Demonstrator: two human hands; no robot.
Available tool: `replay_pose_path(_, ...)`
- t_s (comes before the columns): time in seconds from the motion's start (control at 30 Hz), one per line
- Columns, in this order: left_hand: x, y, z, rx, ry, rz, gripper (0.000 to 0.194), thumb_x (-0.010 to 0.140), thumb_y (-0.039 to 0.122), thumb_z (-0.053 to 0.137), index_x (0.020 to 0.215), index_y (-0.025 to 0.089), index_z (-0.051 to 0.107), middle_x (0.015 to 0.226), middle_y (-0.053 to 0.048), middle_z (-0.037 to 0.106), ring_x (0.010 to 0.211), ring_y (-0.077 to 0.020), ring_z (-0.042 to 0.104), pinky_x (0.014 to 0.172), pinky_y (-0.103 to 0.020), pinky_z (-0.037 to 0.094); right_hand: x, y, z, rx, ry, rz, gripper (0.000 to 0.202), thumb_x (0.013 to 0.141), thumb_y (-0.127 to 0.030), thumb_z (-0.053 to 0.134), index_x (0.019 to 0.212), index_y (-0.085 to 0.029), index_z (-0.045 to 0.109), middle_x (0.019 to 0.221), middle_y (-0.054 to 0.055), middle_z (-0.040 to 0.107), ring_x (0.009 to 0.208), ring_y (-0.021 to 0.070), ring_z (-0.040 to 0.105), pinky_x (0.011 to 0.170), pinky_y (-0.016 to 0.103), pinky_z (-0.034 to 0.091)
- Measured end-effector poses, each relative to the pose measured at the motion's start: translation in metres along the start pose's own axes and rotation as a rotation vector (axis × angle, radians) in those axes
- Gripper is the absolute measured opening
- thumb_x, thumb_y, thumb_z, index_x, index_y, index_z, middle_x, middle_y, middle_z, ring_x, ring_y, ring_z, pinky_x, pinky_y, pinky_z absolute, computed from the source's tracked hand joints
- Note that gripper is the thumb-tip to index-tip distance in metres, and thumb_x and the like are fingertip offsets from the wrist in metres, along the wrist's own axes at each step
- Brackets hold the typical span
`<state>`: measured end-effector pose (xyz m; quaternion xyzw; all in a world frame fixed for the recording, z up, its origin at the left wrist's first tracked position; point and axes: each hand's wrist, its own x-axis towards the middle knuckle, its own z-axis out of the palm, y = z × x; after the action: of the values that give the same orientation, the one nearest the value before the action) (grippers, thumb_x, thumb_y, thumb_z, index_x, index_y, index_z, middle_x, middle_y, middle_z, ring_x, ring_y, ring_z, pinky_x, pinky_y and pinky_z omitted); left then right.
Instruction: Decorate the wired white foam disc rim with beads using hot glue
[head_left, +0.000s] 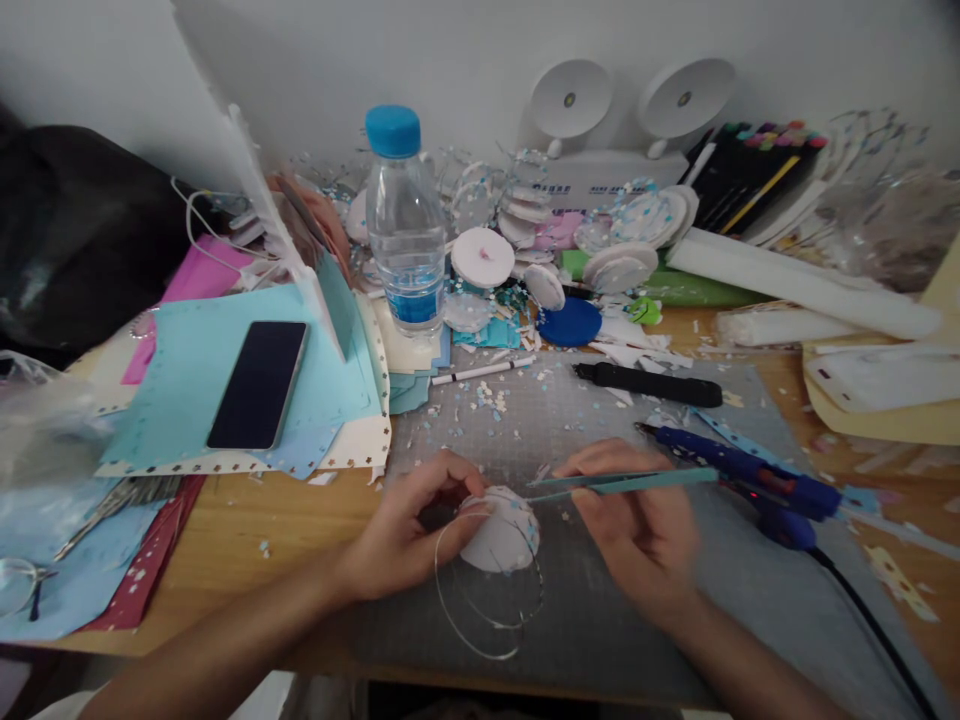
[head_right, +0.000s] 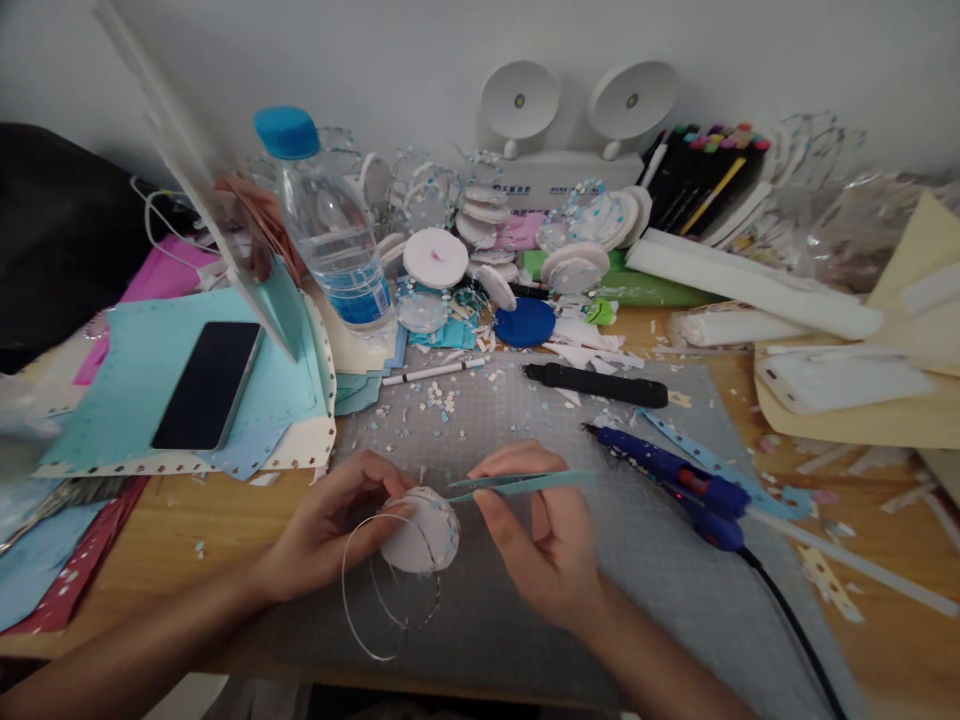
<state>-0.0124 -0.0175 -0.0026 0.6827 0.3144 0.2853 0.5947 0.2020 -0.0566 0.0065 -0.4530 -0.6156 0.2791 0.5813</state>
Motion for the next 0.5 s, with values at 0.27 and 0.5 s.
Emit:
replay_pose_path(0.27, 0.0011, 0.0005, 0.0018, 0.061, 0.06, -0.034, 0.011, 0.088, 0.026, 0.055, 0.093, 0.017, 0.051, 0.087, -0.006, 0.059, 0.073, -0.0128, 0.056, 0.061, -0.024, 0.048, -0.0052, 0.0037, -0.0044, -0.128, -0.185, -0.103, 0.04, 0.078, -0.008, 0.058, 0.111, -0.031, 0.052, 0.094, 0.003, 0.064, 0.085, 0.0206, 0.062, 0.07, 0.04, 0.054)
replay_pose_path(0.5, 0.0011, 0.0016, 0.0014, 0.049, 0.037, -0.019, 0.008, 0.089, 0.023, 0.054, 0.093, 0.017, 0.051, 0.088, -0.006, 0.059, 0.073, -0.0119, 0.055, 0.061, -0.023, 0.047, -0.0032, 0.0021, -0.0024, -0.163, -0.184, -0.102, 0.036, 0.08, -0.011, 0.057, 0.109, -0.032, 0.052, 0.09, 0.002, 0.064, 0.082, 0.0204, 0.063, 0.066, 0.038, 0.054)
